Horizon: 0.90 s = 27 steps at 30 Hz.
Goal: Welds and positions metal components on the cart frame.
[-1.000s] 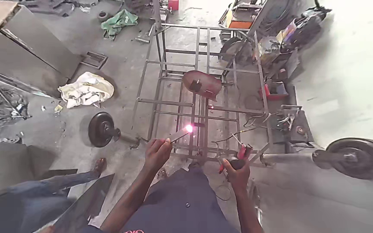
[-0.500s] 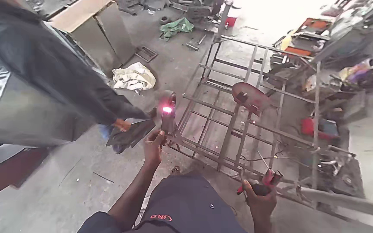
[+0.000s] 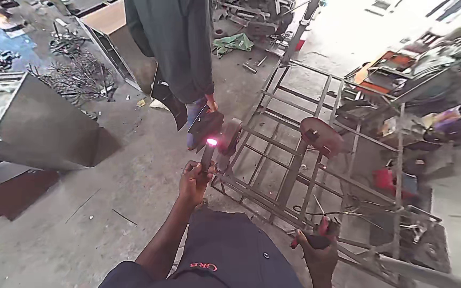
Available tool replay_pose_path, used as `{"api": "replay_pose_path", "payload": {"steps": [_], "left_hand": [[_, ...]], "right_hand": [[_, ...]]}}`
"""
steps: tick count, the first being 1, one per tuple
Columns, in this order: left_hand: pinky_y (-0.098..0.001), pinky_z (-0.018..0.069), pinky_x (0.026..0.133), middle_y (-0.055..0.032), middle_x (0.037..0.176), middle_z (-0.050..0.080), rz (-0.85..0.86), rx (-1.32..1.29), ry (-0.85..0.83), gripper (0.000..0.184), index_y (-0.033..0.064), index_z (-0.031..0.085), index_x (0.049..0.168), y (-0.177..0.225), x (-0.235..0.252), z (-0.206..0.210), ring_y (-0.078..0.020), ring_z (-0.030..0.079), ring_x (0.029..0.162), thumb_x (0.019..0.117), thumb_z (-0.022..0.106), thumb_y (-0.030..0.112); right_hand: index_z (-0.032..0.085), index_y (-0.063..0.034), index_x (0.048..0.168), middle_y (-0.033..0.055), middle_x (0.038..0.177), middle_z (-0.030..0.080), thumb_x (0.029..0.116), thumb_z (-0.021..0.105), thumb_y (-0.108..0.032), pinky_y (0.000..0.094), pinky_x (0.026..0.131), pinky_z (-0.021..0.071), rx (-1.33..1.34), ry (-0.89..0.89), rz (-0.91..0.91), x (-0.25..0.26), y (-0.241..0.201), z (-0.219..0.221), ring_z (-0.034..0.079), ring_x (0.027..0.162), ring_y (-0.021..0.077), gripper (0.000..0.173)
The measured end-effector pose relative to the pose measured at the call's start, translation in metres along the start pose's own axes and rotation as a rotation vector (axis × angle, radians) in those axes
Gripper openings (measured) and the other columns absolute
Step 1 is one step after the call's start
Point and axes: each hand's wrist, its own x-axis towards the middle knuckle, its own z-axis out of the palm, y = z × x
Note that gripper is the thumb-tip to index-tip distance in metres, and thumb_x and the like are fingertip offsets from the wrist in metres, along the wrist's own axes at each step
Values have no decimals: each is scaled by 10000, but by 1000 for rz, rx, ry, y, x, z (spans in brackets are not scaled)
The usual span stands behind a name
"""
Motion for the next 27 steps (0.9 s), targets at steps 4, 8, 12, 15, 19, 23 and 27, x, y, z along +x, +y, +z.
{"api": "replay_pose_path", "payload": {"steps": [4, 8, 12, 15, 19, 23, 27], "left_hand": [[-381, 599, 726, -264, 1060, 700, -35, 12, -133, 191, 60, 540, 940, 24, 40, -24, -323, 726, 842, 1030, 377, 16], [-387, 588, 752, -265, 1089, 693, -125, -22, -215, 216, 79, 569, 918, 53, 78, -40, -320, 716, 855, 1012, 383, 25], [-382, 591, 744, -276, 1095, 692, -238, -112, -283, 227, 98, 588, 877, 72, 102, -51, -322, 716, 825, 1008, 406, 59], [-382, 590, 755, -277, 1137, 684, -290, -161, -342, 233, 106, 609, 867, 80, 116, -58, -327, 715, 846, 1011, 429, 71], [-423, 602, 823, -244, 1183, 695, -196, 7, -504, 130, 119, 685, 889, 78, 140, -70, -328, 727, 951, 921, 623, 9], [-462, 585, 913, -158, 1219, 681, -18, 524, -544, 259, 55, 622, 1138, 61, 168, -67, -291, 687, 1076, 904, 659, -49], [-444, 601, 894, -130, 1291, 651, 31, 669, -645, 480, 81, 555, 1330, 27, 193, -57, -262, 693, 1071, 891, 683, -63]], "right_hand": [[468, 76, 1389, 211, 1052, 674, 671, 880, -416, 506, 818, 564, 26, 74, 53, -15, -29, 27, 673, 886, 248, 962], [414, 106, 1437, 314, 1194, 624, 685, 880, -371, 562, 949, 502, -14, 163, 64, -25, -82, 45, 640, 1055, 360, 1005], [427, 113, 1412, 258, 1182, 639, 655, 874, -382, 431, 933, 538, -28, 261, -2, -41, -133, 46, 655, 1030, 234, 1009], [416, 88, 1378, 118, 1097, 640, 657, 880, -320, 262, 800, 584, 94, 317, -18, -63, -165, 48, 657, 897, 49, 950], [401, 75, 1358, 36, 1057, 648, 662, 870, -295, 225, 771, 597, 221, 328, -13, -92, -190, 60, 666, 861, 7, 918], [452, 60, 1335, 48, 985, 665, 646, 878, -360, 272, 694, 601, 164, 308, 70, -108, -193, 76, 666, 778, 45, 912], [467, 34, 1338, 43, 976, 673, 639, 882, -381, 285, 677, 608, 119, 291, 67, -114, -195, 83, 673, 759, 58, 912]]}}
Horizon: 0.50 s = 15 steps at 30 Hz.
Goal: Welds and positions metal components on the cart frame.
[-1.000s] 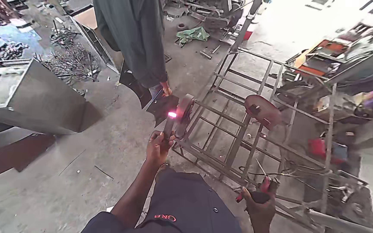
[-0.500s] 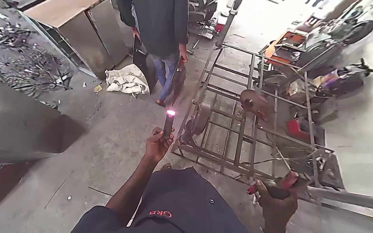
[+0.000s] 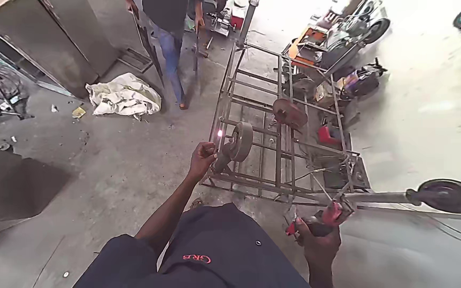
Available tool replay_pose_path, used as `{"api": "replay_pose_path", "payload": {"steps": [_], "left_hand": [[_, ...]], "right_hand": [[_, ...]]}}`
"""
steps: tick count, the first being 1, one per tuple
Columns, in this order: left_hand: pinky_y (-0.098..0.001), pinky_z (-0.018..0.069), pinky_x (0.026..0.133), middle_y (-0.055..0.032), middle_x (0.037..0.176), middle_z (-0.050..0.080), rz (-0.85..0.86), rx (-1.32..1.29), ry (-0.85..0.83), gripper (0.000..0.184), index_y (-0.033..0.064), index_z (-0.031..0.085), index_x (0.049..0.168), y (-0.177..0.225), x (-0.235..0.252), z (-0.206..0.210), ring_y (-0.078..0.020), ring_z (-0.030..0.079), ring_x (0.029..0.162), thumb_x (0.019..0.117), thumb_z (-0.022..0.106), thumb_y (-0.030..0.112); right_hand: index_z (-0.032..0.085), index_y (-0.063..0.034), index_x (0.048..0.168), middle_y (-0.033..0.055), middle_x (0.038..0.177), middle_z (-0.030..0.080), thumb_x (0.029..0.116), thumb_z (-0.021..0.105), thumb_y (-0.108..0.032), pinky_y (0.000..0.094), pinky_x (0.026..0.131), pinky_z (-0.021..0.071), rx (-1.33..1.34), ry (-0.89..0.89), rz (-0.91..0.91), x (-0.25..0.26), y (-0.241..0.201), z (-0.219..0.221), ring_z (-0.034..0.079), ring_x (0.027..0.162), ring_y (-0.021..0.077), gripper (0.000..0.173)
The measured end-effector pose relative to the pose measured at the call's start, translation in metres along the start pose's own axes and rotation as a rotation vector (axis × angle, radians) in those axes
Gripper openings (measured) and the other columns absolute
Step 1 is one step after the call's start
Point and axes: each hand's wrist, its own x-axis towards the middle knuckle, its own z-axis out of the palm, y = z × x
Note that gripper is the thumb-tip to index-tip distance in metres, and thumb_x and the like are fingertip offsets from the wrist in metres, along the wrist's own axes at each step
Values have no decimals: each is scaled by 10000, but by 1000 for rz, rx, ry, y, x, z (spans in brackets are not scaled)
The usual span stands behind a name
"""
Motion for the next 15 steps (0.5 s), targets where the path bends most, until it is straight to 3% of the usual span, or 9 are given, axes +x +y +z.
{"api": "replay_pose_path", "payload": {"steps": [3, 8, 10, 15], "left_hand": [[-430, 602, 869, -111, 1313, 644, 15, 36, -64, 531, 105, 520, 1352, -20, 15, 11, -240, 693, 1036, 883, 702, -66], [-440, 563, 1002, -157, 1314, 638, 94, 111, -70, 541, 32, 503, 1361, -34, 25, 22, -250, 662, 1170, 878, 735, -44], [-450, 542, 1037, -178, 1295, 654, 159, 174, -79, 532, -17, 519, 1349, -40, 31, 21, -259, 645, 1204, 866, 741, -48], [-431, 537, 1048, -155, 1245, 690, 182, 306, -104, 484, -20, 603, 1314, -42, 40, 23, -228, 659, 1182, 860, 771, -24]], "right_hand": [[460, 39, 1333, 40, 977, 664, 652, 878, -356, 273, 679, 604, 1, 19, -5, -5, -2, -1, 666, 761, 51, 891], [470, 50, 1328, 48, 968, 666, 651, 865, -409, 271, 677, 597, -60, 59, 37, -12, -5, -5, 663, 756, 43, 909], [474, 46, 1329, 56, 979, 670, 647, 866, -407, 278, 690, 600, -75, 67, 49, -15, -1, -6, 668, 771, 48, 908], [471, 42, 1324, 47, 979, 671, 642, 877, -379, 265, 690, 604, -46, 73, 41, -15, 4, -3, 674, 770, 43, 898]]}}
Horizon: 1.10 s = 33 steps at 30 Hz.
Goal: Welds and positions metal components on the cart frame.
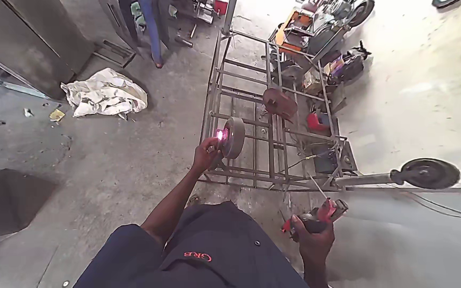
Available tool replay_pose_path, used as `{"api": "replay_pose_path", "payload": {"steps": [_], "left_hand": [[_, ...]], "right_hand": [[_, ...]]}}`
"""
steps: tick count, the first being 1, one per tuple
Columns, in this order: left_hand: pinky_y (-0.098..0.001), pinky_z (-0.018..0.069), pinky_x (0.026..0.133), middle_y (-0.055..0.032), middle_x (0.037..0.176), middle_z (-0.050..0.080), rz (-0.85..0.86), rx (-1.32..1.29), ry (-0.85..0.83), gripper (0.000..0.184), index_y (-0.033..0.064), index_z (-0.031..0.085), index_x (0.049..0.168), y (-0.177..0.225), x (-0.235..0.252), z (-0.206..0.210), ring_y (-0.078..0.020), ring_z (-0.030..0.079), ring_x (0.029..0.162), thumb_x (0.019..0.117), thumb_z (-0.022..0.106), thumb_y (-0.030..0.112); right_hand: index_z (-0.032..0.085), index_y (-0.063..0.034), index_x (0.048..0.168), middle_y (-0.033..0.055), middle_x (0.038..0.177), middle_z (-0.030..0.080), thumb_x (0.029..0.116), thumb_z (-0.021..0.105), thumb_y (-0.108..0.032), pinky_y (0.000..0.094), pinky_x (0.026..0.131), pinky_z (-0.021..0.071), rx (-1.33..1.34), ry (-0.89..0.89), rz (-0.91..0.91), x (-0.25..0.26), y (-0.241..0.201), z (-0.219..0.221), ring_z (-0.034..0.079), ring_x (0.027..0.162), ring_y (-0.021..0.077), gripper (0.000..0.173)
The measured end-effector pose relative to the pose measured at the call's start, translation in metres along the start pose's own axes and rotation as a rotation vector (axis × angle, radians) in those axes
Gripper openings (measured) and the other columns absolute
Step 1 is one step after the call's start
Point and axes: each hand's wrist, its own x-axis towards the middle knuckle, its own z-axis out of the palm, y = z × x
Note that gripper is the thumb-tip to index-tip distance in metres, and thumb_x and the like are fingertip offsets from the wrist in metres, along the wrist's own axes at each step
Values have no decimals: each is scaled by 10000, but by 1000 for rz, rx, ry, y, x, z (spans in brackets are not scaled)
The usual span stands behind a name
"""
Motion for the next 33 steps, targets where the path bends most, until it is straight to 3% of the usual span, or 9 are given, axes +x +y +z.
{"api": "replay_pose_path", "payload": {"steps": [5, 17, 26, 33], "left_hand": [[-404, 536, 1063, -146, 1229, 702, 21, 36, 5, 413, -28, 654, 1256, -5, 10, -4, -204, 661, 1187, 860, 771, -14], [-428, 534, 1065, -134, 1245, 689, 74, 90, -120, 396, -15, 649, 1228, -15, 20, -15, -215, 656, 1189, 856, 782, 0], [-417, 538, 1040, -144, 1235, 681, -22, 77, -83, 369, -7, 665, 1191, -15, 24, -10, -211, 651, 1171, 847, 792, 29], [-406, 533, 1044, -141, 1217, 694, 52, 43, -60, 357, -8, 683, 1208, -17, 23, -8, -206, 658, 1155, 863, 773, 13]], "right_hand": [[472, 59, 1337, 77, 1009, 664, 667, 859, -444, 278, 715, 595, -43, -24, -21, 4, 1, 2, 661, 799, 52, 923], [493, 60, 1316, 64, 1009, 662, 667, 849, -414, 244, 755, 580, -19, -24, -2, -2, 0, 9, 653, 834, 29, 879], [499, 60, 1289, 51, 983, 670, 651, 873, -416, 253, 736, 594, 19, 1, 0, -6, 6, 9, 666, 810, 36, 879], [482, 56, 1318, 47, 988, 672, 656, 865, -428, 255, 730, 597, 10, -9, -7, -4, 3, 11, 669, 810, 36, 905]]}}
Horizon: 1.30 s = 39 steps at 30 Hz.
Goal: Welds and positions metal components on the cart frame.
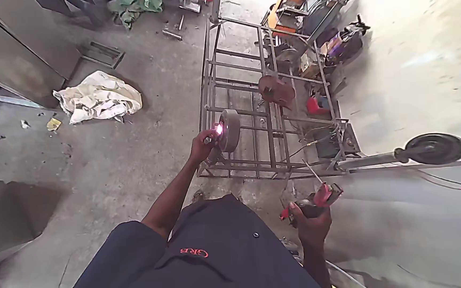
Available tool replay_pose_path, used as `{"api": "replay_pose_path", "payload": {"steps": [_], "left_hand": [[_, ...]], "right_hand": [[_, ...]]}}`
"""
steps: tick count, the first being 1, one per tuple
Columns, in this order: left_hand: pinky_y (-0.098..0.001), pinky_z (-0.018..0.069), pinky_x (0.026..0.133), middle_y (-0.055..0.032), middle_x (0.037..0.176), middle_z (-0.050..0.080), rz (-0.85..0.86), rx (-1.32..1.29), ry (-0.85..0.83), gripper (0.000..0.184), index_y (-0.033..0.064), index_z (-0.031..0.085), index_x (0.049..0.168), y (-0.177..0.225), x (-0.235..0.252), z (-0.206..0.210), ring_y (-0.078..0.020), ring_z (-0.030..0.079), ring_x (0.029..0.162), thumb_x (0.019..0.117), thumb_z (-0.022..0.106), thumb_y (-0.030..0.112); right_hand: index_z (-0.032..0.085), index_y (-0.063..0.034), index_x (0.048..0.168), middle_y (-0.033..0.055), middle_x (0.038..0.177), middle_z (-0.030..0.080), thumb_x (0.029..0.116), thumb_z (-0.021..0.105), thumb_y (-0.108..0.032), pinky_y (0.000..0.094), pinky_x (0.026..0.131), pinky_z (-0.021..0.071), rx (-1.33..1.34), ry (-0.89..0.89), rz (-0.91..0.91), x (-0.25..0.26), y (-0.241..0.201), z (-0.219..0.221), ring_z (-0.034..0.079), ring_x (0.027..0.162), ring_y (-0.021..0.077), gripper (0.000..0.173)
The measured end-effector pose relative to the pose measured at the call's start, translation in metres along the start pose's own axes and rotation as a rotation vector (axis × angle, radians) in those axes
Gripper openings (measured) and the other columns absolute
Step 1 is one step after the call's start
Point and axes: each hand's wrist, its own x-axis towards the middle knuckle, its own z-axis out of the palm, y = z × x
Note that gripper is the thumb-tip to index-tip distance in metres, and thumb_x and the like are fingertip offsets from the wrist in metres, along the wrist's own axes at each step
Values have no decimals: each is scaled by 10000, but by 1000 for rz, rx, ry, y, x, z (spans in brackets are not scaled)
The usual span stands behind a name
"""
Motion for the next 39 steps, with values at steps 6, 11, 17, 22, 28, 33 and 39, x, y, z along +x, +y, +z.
{"api": "replay_pose_path", "payload": {"steps": [6, 11, 17, 22, 28, 33, 39], "left_hand": [[-420, 534, 985, -151, 1186, 690, -55, 138, -24, 384, 60, 677, 1268, -1, -4, -4, -233, 654, 1085, 899, 770, 107], [-425, 535, 942, -131, 1200, 688, -57, 218, -73, 376, 87, 679, 1261, -1, -5, -9, -244, 650, 1044, 901, 775, 139], [-425, 552, 915, -132, 1187, 686, -40, 200, -86, 366, 61, 667, 1245, 0, -2, -8, -229, 664, 990, 898, 771, 120], [-401, 551, 943, -139, 1203, 678, -48, 216, 16, 328, 48, 678, 1228, 7, -12, -3, -225, 662, 1034, 921, 753, 135], [-398, 582, 967, -178, 1225, 659, -51, 193, 100, 355, -27, 604, 1299, 8, -26, 2, -219, 689, 1067, 952, 660, 27], [-399, 576, 980, -195, 1251, 650, -35, 165, 152, 371, -39, 588, 1309, 15, -27, 6, -231, 687, 1079, 944, 651, -15], [-447, 587, 927, -175, 1204, 701, 25, 695, 256, 222, -4, 694, 1140, 13, -31, 18, -273, 708, 1075, 996, 614, 145]], "right_hand": [[484, 65, 1337, 70, 1014, 667, 661, 855, -471, 253, 762, 583, -56, -5, 5, 3, -3, 1, 656, 834, 33, 939], [487, 63, 1336, 88, 1005, 668, 662, 850, -476, 284, 745, 587, -78, -5, 27, 2, -1, 2, 660, 824, 57, 936], [491, 67, 1324, 87, 1013, 666, 667, 850, -465, 276, 762, 584, -52, -7, 18, 2, 0, 5, 658, 843, 53, 919], [494, 72, 1305, 63, 992, 668, 674, 862, -406, 254, 763, 589, 9, -1, -4, 4, 5, 5, 661, 833, 36, 873], [512, 46, 1288, 60, 968, 670, 676, 852, -470, 283, 719, 597, 6, 0, 34, 6, 15, 3, 665, 796, 51, 870], [498, 55, 1313, 62, 989, 667, 653, 852, -471, 264, 735, 584, 22, -34, 45, 13, 24, 0, 656, 806, 38, 916], [504, 49, 1292, 65, 945, 672, 667, 849, -462, 309, 665, 605, 60, -95, 33, 35, 37, -11, 670, 737, 76, 878]]}}
